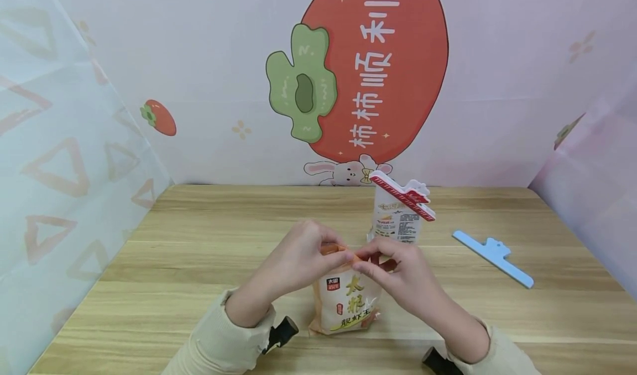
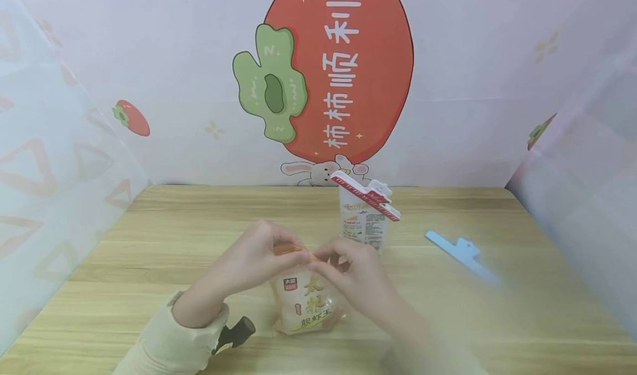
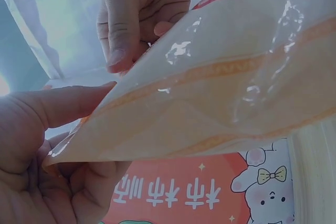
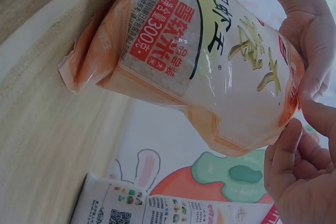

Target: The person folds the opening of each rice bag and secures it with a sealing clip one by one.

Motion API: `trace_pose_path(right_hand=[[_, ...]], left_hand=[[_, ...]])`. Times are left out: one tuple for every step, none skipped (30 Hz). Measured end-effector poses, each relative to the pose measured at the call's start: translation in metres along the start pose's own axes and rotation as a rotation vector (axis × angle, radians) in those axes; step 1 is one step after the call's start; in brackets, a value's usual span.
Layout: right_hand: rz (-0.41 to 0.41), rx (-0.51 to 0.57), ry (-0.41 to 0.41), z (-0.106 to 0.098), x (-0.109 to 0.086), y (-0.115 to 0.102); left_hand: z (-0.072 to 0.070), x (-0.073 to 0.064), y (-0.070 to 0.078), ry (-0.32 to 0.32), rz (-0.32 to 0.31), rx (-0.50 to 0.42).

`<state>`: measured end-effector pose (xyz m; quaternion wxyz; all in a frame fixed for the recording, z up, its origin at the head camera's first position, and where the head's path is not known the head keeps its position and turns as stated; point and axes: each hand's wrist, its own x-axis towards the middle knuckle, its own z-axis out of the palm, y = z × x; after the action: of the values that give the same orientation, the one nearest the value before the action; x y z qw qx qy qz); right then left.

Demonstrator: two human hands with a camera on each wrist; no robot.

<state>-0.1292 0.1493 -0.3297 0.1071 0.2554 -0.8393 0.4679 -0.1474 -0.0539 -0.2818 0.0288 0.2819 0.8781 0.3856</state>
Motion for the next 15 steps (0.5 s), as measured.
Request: trace_pose_path(right_hand=[[0.003, 0.004, -0.001, -0.0001, 0.0, 0.0002], [0.008, 0.008, -0.001, -0.0001, 0.0, 0.0003], [0.014, 0.008, 0.0, 0.0, 0.0, 0.0005], [0.02, 0.008, 0.0, 0.0002, 0.0, 0.0007], [0.022, 0.007, 0.002, 0.0004, -0.0001, 0.001], [0.025, 0.008, 0.005, 0.0007, -0.0001, 0.0013], [0.025, 0.009, 0.007, 0.0011, -0.0001, 0.0016], [0.019, 0.009, 0.012, 0.0015, 0.0, 0.0021], [0.015, 0.009, 0.016, 0.002, 0.0001, 0.0027], [0.007, 0.011, 0.02, 0.0024, 0.0002, 0.0033], [0.001, 0.012, 0.024, 0.0028, 0.0003, 0.0038], [-0.006, 0.012, 0.027, 0.0032, 0.0005, 0.0043], [-0.011, 0.014, 0.029, 0.0036, 0.0006, 0.0048], [-0.017, 0.012, 0.03, 0.0038, 0.0008, 0.0052], [-0.017, 0.011, 0.03, 0.004, 0.0009, 0.0056]], left_hand=[[-0.0001, -0.0001, 0.0003, -0.001, -0.002, -0.002], [-0.0001, -0.0002, 0.0003, 0.0, 0.005, 0.0], [-0.0001, -0.0003, 0.0004, 0.0, 0.007, 0.003], [-0.0001, -0.0005, 0.0006, -0.001, 0.007, 0.005], [-0.0002, -0.0006, 0.0009, -0.001, 0.009, 0.008], [-0.0001, -0.0005, 0.0011, 0.001, 0.016, 0.013], [0.0001, -0.0005, 0.001, 0.001, 0.021, 0.016], [0.0001, -0.0006, 0.001, 0.001, 0.023, 0.02], [0.0002, -0.0007, 0.001, 0.001, 0.02, 0.021], [0.0004, -0.0007, 0.0009, 0.0, 0.021, 0.023], [0.0005, -0.0006, 0.0009, 0.001, 0.024, 0.027], [0.0006, -0.0006, 0.0008, 0.002, 0.024, 0.028], [0.0005, -0.0007, 0.0009, 0.0, 0.02, 0.029], [0.0005, -0.0008, 0.001, 0.0, 0.018, 0.031], [0.0006, -0.0009, 0.0008, 0.001, 0.019, 0.033]])
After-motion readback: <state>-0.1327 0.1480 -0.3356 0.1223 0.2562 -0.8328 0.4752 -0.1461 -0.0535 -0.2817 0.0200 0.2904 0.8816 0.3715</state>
